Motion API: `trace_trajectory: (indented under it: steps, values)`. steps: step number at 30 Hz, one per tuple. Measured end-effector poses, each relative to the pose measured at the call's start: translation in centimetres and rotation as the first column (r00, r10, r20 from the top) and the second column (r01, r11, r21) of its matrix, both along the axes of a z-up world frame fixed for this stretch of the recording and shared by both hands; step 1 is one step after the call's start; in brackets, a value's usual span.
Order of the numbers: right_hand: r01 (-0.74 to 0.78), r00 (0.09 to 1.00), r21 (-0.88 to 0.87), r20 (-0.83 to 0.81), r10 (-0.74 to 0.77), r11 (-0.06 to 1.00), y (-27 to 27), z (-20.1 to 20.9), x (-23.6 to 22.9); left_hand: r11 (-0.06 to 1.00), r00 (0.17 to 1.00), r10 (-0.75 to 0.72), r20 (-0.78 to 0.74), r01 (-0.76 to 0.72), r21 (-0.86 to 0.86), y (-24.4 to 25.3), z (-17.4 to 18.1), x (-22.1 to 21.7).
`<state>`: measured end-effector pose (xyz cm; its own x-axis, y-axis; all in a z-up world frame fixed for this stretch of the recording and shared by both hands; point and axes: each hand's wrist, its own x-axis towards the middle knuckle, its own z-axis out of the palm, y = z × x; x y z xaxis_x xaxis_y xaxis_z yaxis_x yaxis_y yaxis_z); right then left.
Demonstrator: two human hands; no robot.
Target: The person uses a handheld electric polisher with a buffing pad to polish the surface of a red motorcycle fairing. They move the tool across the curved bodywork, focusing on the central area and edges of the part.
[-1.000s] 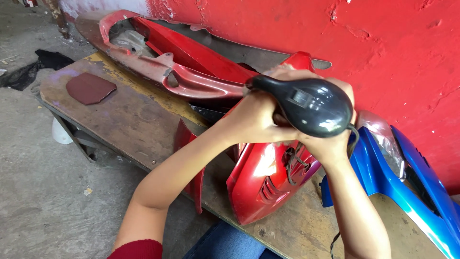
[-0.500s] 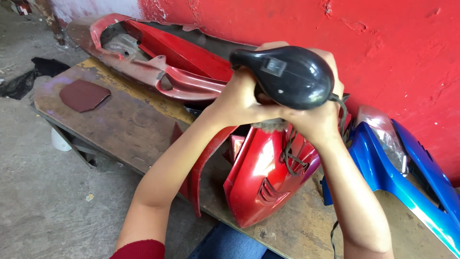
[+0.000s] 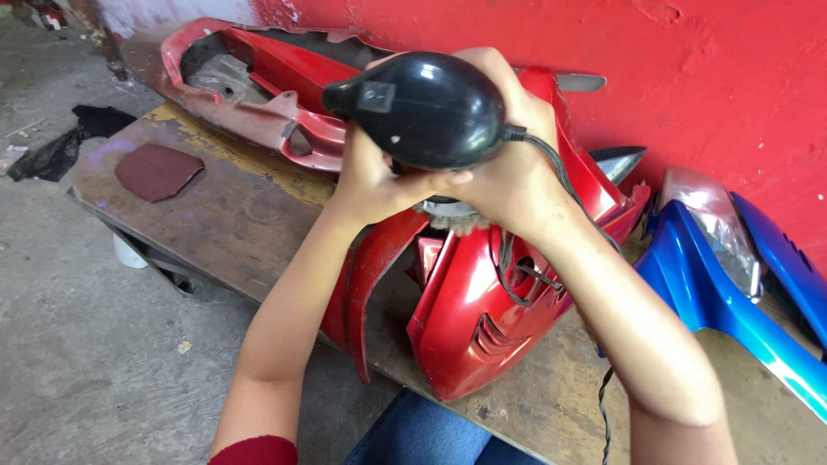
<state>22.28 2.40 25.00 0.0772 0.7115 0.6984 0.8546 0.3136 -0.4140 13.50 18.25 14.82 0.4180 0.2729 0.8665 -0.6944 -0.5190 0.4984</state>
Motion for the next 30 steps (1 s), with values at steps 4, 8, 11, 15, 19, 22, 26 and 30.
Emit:
trace_trajectory:
  steps: [4,8,11,15,19,22,26,30]
  values:
    - [-0.020,0.994,0.030,0.111,0.016,0.999,-0.3,0.3,1.4,0.994,0.995,-0.096,0.003,0.096,-0.043,-0.3,0.9,1.2]
    - [-0.022,0.998,0.128,0.058,0.014,0.992,0.5,-0.1,4.3,0.997,0.999,0.044,-0.006,-0.044,0.067,1.2,1.2,4.6]
    - [-0.004,0.982,0.143,0.187,-0.023,0.990,-1.1,1.0,3.4,0.996,1.000,0.016,-0.021,-0.014,0.086,0.4,3.0,4.2]
    - [0.051,0.986,0.069,0.154,-0.061,0.996,-3.7,0.9,2.9,0.988,0.996,-0.082,-0.037,0.086,0.126,-1.7,3.3,3.1]
    - [0.068,0.984,0.132,0.154,-0.089,0.989,-3.0,0.3,4.9,0.979,0.998,-0.028,0.059,0.015,0.202,-1.3,4.2,4.4]
    - [0.017,0.998,0.187,0.058,-0.028,0.982,-2.2,0.3,5.8,0.967,1.000,0.004,0.002,-0.004,0.253,-0.6,6.1,5.4]
    - [0.024,0.993,0.236,0.109,-0.051,0.971,-3.5,1.0,5.5,0.955,0.999,-0.016,-0.038,0.026,0.295,-0.6,5.8,6.6]
    - [0.074,0.988,0.223,0.115,-0.102,0.972,-4.6,0.9,5.5,0.953,0.990,-0.142,-0.020,0.143,0.267,-1.8,6.1,6.7]
